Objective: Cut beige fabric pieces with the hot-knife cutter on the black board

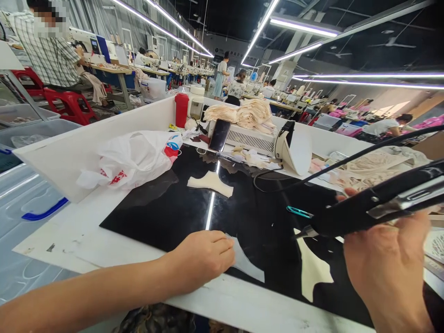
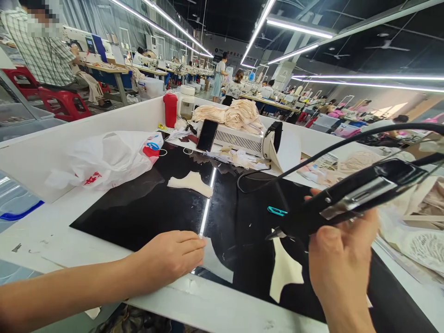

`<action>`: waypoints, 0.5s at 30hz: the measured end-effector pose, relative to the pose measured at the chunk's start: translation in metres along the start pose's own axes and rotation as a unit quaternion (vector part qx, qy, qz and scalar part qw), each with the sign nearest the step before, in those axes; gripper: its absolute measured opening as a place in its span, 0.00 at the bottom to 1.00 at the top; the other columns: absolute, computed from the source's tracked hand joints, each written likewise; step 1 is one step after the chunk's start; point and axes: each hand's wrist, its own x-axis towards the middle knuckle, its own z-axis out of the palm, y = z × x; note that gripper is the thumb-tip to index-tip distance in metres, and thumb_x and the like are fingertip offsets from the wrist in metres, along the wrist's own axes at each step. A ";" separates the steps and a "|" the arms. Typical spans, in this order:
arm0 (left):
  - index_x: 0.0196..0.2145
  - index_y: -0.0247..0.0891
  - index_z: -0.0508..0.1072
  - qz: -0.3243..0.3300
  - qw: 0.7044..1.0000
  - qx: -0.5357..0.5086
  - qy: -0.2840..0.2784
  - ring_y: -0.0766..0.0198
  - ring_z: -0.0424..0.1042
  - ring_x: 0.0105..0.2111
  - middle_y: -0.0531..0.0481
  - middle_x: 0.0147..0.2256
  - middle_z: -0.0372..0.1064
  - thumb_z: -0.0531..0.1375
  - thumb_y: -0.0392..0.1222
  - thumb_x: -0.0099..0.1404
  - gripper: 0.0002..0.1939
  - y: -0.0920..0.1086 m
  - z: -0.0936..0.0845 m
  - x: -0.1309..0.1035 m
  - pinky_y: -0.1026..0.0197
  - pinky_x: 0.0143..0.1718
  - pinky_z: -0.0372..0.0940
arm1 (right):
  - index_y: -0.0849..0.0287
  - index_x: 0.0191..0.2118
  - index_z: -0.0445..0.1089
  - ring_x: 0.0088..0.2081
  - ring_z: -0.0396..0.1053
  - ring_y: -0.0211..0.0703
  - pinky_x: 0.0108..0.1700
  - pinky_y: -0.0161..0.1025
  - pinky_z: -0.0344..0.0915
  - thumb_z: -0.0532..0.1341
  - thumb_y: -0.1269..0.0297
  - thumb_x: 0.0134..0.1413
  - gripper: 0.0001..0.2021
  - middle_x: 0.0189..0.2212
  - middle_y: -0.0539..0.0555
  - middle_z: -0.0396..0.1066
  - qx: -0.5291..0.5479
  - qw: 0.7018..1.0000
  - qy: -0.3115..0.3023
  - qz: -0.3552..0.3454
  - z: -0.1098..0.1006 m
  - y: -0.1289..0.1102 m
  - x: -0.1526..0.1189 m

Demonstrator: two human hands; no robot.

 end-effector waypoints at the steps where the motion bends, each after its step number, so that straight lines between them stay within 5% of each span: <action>1: 0.37 0.35 0.73 0.000 1.000 0.001 0.002 0.61 0.78 0.45 0.43 0.42 0.79 0.57 0.28 0.74 0.08 0.000 0.000 0.000 0.58 0.50 0.75 | 0.40 0.60 0.69 0.50 0.77 0.62 0.46 0.58 0.75 0.61 0.42 0.65 0.22 0.51 0.62 0.76 0.071 0.997 -0.009 0.041 0.003 -0.002 0.005; 4: 0.37 0.35 0.73 0.000 1.000 0.004 0.003 0.60 0.78 0.46 0.43 0.43 0.78 0.57 0.28 0.74 0.08 0.001 0.000 -0.001 0.57 0.49 0.75 | 0.45 0.52 0.75 0.40 0.77 0.55 0.44 0.55 0.77 0.69 0.47 0.58 0.19 0.41 0.58 0.76 0.210 0.971 -0.003 0.116 0.016 -0.011 0.012; 9: 0.38 0.35 0.73 -0.003 1.000 0.008 0.002 0.60 0.78 0.46 0.43 0.43 0.78 0.57 0.29 0.75 0.07 0.001 -0.002 -0.001 0.58 0.49 0.75 | 0.48 0.53 0.73 0.30 0.72 0.45 0.29 0.44 0.77 0.76 0.55 0.48 0.26 0.32 0.50 0.73 0.278 0.958 -0.002 0.072 0.050 -0.035 0.000; 15: 0.40 0.33 0.75 0.017 1.000 0.018 -0.002 0.61 0.79 0.46 0.43 0.44 0.79 0.54 0.27 0.75 0.10 0.000 -0.005 0.000 0.59 0.53 0.74 | 0.51 0.50 0.67 0.25 0.70 0.38 0.26 0.38 0.73 0.73 0.57 0.55 0.20 0.30 0.45 0.71 0.351 0.935 0.001 0.047 0.095 -0.060 -0.028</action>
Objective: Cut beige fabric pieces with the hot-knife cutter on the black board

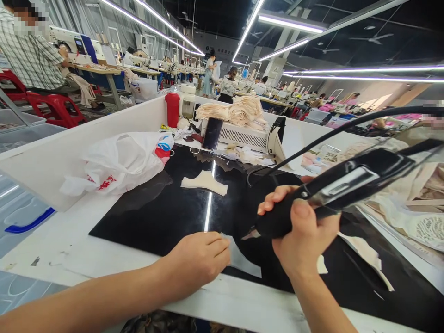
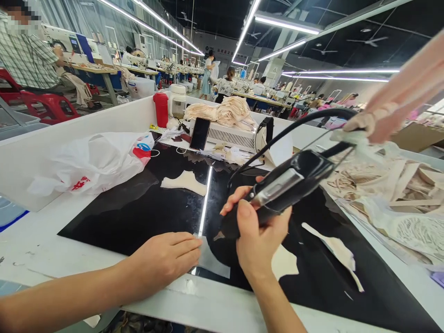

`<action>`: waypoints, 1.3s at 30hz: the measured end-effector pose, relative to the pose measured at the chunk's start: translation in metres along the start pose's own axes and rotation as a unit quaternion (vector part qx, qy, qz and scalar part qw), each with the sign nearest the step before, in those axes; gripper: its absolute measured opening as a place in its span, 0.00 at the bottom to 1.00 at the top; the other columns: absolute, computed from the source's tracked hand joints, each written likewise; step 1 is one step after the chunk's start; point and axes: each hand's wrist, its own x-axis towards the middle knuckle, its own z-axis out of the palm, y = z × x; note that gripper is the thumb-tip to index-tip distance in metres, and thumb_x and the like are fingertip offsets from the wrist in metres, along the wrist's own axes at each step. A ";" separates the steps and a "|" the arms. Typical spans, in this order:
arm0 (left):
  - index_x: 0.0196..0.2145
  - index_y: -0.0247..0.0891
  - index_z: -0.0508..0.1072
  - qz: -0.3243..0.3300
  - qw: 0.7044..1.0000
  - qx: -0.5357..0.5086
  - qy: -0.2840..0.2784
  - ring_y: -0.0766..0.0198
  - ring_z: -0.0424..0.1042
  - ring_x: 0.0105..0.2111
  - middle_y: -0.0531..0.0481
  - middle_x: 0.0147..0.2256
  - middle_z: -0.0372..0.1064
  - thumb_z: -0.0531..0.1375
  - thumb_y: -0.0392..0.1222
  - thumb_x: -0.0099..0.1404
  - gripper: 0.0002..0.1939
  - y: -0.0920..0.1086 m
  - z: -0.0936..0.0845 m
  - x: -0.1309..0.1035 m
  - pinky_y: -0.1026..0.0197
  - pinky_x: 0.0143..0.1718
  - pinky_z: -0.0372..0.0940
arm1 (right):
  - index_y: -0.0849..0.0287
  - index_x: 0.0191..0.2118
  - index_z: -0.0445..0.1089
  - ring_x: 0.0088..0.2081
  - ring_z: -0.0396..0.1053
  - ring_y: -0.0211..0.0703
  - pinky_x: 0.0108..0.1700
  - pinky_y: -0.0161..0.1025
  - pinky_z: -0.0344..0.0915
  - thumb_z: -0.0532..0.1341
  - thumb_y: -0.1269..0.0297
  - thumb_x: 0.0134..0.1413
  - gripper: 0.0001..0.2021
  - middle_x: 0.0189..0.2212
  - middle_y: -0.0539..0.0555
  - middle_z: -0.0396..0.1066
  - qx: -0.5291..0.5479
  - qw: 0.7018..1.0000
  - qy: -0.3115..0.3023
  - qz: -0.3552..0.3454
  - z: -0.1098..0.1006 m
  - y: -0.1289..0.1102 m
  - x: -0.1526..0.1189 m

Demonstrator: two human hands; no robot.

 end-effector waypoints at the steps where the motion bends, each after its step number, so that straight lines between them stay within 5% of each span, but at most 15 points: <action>1: 0.41 0.33 0.75 0.002 1.000 0.002 0.000 0.61 0.79 0.46 0.43 0.43 0.79 0.54 0.27 0.75 0.10 0.000 -0.001 0.000 0.59 0.53 0.74 | 0.51 0.50 0.66 0.25 0.70 0.38 0.26 0.38 0.73 0.73 0.57 0.56 0.20 0.30 0.45 0.72 0.009 1.000 -0.004 0.003 0.004 0.003 -0.003; 39: 0.43 0.33 0.74 0.018 0.999 0.011 -0.029 0.61 0.78 0.45 0.43 0.44 0.78 0.54 0.25 0.75 0.11 0.003 -0.008 -0.001 0.58 0.49 0.75 | 0.51 0.53 0.64 0.26 0.70 0.38 0.28 0.39 0.73 0.70 0.60 0.61 0.19 0.31 0.44 0.72 0.007 1.000 -0.001 0.012 0.013 0.015 -0.010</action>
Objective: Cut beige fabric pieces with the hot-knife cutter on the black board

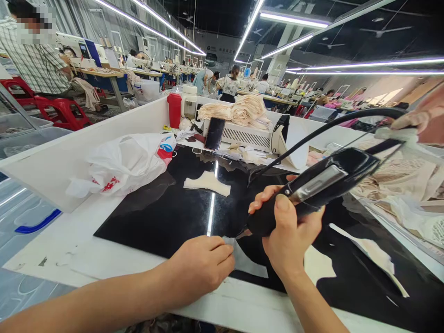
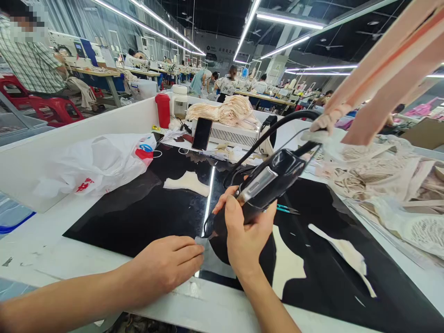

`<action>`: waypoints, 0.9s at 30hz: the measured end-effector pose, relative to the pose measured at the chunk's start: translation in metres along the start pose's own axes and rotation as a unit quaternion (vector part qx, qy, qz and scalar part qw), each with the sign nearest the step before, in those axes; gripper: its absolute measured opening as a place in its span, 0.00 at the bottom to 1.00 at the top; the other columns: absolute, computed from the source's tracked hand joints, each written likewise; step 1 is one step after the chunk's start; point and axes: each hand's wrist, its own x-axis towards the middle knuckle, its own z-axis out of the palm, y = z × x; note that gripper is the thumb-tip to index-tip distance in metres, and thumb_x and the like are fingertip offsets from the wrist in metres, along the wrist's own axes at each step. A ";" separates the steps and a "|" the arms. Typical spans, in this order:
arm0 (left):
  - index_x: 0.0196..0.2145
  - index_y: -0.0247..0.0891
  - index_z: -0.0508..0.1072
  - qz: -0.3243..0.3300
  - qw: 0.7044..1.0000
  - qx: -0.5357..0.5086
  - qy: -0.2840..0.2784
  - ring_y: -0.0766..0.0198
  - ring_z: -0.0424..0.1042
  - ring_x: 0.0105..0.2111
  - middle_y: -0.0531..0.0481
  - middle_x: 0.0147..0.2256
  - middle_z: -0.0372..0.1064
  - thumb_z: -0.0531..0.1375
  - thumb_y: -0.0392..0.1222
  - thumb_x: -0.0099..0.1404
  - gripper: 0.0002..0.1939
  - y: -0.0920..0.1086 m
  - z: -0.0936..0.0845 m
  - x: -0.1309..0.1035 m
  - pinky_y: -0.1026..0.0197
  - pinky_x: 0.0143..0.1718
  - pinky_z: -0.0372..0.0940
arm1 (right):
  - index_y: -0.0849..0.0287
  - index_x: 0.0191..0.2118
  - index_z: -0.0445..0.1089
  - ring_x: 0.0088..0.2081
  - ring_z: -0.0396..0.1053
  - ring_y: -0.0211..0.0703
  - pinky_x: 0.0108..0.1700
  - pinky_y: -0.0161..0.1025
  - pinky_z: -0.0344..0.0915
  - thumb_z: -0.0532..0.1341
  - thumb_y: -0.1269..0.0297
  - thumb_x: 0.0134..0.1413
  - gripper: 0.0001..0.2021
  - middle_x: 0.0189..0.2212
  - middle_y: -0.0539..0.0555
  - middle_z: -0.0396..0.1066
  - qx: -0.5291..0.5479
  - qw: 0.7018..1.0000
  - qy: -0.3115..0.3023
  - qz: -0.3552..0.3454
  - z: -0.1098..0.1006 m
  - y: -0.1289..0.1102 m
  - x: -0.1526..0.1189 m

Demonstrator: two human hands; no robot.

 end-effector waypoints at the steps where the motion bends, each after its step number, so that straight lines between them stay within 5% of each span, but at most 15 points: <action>1: 0.43 0.33 0.75 0.001 1.000 0.002 -0.001 0.61 0.78 0.45 0.43 0.44 0.78 0.54 0.25 0.75 0.11 0.000 0.000 0.000 0.58 0.49 0.75 | 0.51 0.53 0.64 0.26 0.70 0.38 0.28 0.39 0.73 0.71 0.59 0.60 0.20 0.31 0.44 0.72 0.004 1.000 0.002 0.003 0.000 -0.001 0.000; 27: 0.42 0.33 0.75 0.004 0.999 0.040 -0.002 0.62 0.77 0.44 0.44 0.43 0.78 0.57 0.29 0.76 0.07 0.002 0.003 0.001 0.59 0.46 0.73 | 0.50 0.53 0.65 0.26 0.70 0.38 0.29 0.39 0.72 0.70 0.58 0.60 0.19 0.30 0.44 0.72 0.019 1.000 -0.002 0.021 0.010 -0.002 -0.004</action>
